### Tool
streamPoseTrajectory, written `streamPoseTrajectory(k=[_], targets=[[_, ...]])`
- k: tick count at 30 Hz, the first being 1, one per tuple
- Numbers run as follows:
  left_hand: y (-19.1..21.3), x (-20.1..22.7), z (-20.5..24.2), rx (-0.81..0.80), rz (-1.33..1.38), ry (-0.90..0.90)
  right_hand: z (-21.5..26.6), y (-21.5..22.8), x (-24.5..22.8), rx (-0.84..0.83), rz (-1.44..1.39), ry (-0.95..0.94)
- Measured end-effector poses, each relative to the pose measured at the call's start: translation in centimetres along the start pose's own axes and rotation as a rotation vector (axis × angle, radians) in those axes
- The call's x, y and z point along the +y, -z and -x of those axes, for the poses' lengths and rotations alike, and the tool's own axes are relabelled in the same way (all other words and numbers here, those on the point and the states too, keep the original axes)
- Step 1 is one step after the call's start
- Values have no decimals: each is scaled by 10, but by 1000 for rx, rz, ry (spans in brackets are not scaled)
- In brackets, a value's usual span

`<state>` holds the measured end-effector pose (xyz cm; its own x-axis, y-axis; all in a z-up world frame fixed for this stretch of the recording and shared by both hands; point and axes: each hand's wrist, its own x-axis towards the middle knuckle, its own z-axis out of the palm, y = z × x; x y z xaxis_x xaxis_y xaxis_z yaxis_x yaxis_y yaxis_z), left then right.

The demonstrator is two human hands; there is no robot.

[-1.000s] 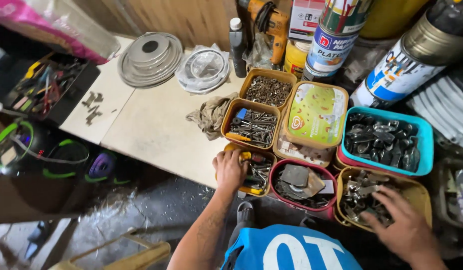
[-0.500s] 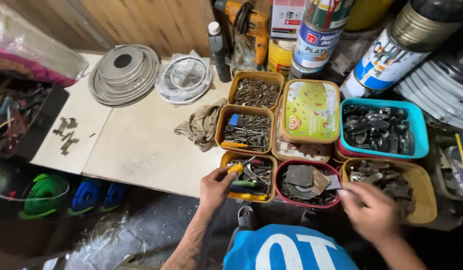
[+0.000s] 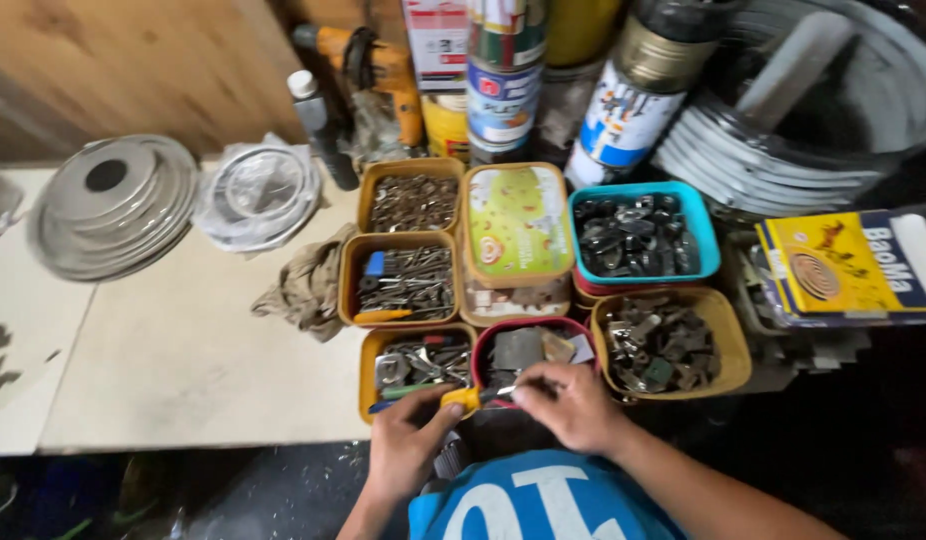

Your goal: The person wipes a workbench surface with a cloth and handles small metal brackets and screws. They then interact with a smartphone placed on a speaker, followed by moving to a storage area to pick up a record book and a box of mosquito coils. Finally, they return to the workbench to sort through various small hardware items in plastic containers.

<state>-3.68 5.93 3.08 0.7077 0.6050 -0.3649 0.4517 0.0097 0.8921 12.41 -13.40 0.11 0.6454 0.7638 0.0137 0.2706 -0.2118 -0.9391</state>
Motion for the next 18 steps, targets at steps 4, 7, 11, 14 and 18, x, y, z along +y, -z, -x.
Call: streamPoseTrajectory(k=[4, 7, 11, 14, 18], targets=[[-5, -15, -2, 9, -27, 21, 7, 0, -7, 45, 93, 22], [-7, -23, -4, -85, 253, -50, 10, 3, 3, 31, 56, -59], [-4, -17, -6, -129, 4, -176, 14, 5, 19, -28, -206, -223], [-6, -13, -8, -146, -69, -183, 17, 6, 29, -25, -275, -253], [-9, -7, -8, -205, -75, -271, 22, 14, 28, -32, -280, -219]])
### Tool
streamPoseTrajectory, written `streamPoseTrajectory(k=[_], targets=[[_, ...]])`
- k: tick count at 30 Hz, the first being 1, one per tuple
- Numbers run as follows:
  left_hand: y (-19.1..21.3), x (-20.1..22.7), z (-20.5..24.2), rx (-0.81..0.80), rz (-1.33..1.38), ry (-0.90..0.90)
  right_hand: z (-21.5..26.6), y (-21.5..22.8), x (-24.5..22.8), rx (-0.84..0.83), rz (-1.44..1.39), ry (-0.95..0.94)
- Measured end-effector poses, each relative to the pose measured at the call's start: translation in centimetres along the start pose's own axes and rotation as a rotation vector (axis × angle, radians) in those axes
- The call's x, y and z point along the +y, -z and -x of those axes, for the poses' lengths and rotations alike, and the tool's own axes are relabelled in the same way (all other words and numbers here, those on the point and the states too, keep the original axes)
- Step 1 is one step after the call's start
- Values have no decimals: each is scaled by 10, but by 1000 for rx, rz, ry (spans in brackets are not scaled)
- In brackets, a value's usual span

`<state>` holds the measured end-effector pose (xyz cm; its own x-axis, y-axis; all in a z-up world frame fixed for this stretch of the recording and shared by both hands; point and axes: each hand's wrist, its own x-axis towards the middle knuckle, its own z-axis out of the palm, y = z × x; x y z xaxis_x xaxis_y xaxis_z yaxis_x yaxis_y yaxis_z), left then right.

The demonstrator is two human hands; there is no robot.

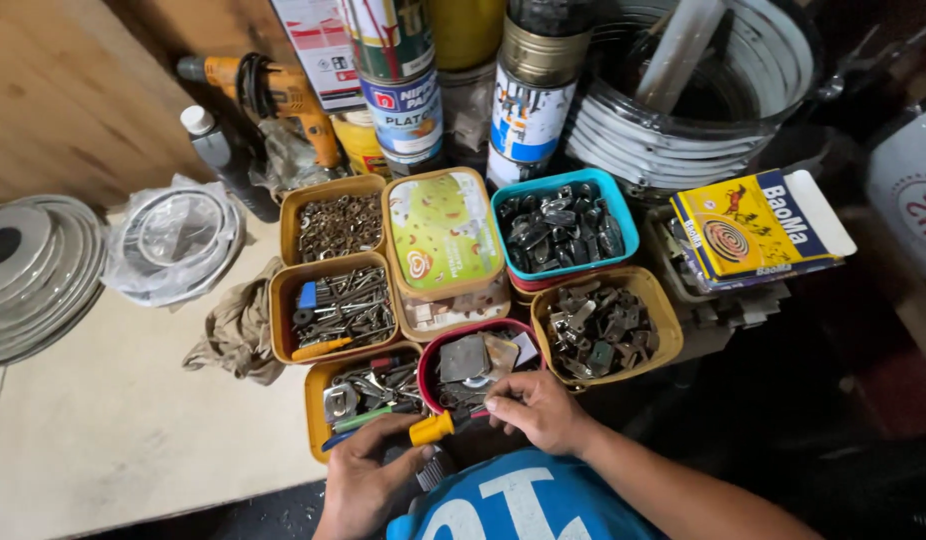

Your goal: The person wipes a workbench surface with a cloth and handles small metal brackets and screws. They then interact with a smartphone placed on a speaker, followed by moving to a storage area to pick up a record book and a box of mosquito coils. Finally, they return to the workbench to sort through various small hardware items in plastic containers.

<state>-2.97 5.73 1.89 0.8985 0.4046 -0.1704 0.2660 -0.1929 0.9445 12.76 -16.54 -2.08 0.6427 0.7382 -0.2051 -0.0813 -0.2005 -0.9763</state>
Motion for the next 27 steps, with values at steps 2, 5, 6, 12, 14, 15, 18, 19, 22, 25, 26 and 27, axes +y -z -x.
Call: streamPoseTrajectory(k=[2, 5, 6, 12, 14, 15, 18, 19, 22, 25, 26, 27], targets=[[0, 9, 0, -4, 35, 84, -3, 13, 6, 66, 216, 131], [5, -4, -3, 0, 92, 153, -10, 44, 7, 243, 586, 307], [8, -12, -5, 5, 115, 135, -12, 57, 6, 357, 740, 353], [10, -38, -5, 58, 181, 119, -19, 109, 17, 397, 1126, 180], [10, -34, -5, 66, 209, 130, -19, 111, 20, 395, 1086, 226], [9, -33, -4, 71, 233, 144, -19, 112, 22, 392, 1041, 268], [10, -32, -2, 110, 277, 243, -16, 119, 17, 338, 1005, 175], [13, -34, -2, 114, 277, 243, -15, 121, 20, 335, 1005, 178], [19, -37, -2, 75, 209, 247, -14, 125, 22, 330, 965, 144], [22, -32, -1, 81, 205, 260, -25, 124, 7, 349, 939, 280], [22, -29, -1, 109, 209, 285, -34, 124, 0, 406, 987, 469], [22, -27, -1, 136, 212, 309, -43, 125, -7, 465, 1030, 661]])
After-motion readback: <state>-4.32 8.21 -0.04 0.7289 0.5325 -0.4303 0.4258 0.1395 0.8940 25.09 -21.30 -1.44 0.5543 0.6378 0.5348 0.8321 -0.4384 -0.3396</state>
